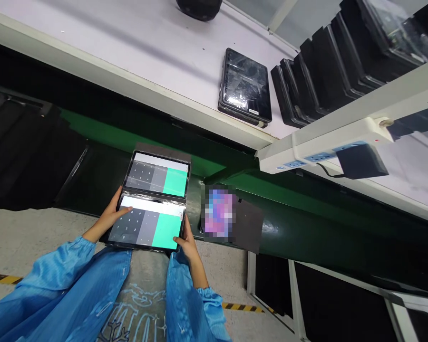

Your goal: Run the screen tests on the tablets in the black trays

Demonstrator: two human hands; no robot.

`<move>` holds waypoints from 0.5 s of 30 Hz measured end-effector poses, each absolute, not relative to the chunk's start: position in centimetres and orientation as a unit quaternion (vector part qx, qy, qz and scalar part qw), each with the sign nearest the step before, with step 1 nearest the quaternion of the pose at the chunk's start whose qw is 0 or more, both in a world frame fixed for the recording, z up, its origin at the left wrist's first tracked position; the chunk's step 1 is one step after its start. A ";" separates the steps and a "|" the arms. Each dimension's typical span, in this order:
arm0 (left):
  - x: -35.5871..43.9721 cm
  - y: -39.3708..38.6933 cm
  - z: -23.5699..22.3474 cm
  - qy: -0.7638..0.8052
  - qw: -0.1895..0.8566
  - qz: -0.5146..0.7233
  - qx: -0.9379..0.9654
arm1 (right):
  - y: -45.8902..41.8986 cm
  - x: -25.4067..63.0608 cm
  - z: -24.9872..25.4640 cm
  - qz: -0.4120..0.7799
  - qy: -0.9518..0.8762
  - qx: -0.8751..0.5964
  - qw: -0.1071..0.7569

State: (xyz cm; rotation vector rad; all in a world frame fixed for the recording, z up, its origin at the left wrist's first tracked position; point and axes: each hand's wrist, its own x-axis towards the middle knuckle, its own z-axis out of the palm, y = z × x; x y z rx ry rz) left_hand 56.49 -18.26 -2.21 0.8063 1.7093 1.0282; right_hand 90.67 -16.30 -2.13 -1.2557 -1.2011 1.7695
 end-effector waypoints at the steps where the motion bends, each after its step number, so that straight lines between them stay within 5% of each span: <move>1: 56.5 -18.3 -2.2 0.703 0.473 0.408 0.342 | -16.3 90.7 -2.2 0.677 -0.452 -0.481 0.327; 15: 54.5 -18.9 -2.8 0.648 0.537 0.433 0.324 | -16.1 90.7 -1.8 0.693 -0.444 -0.475 0.311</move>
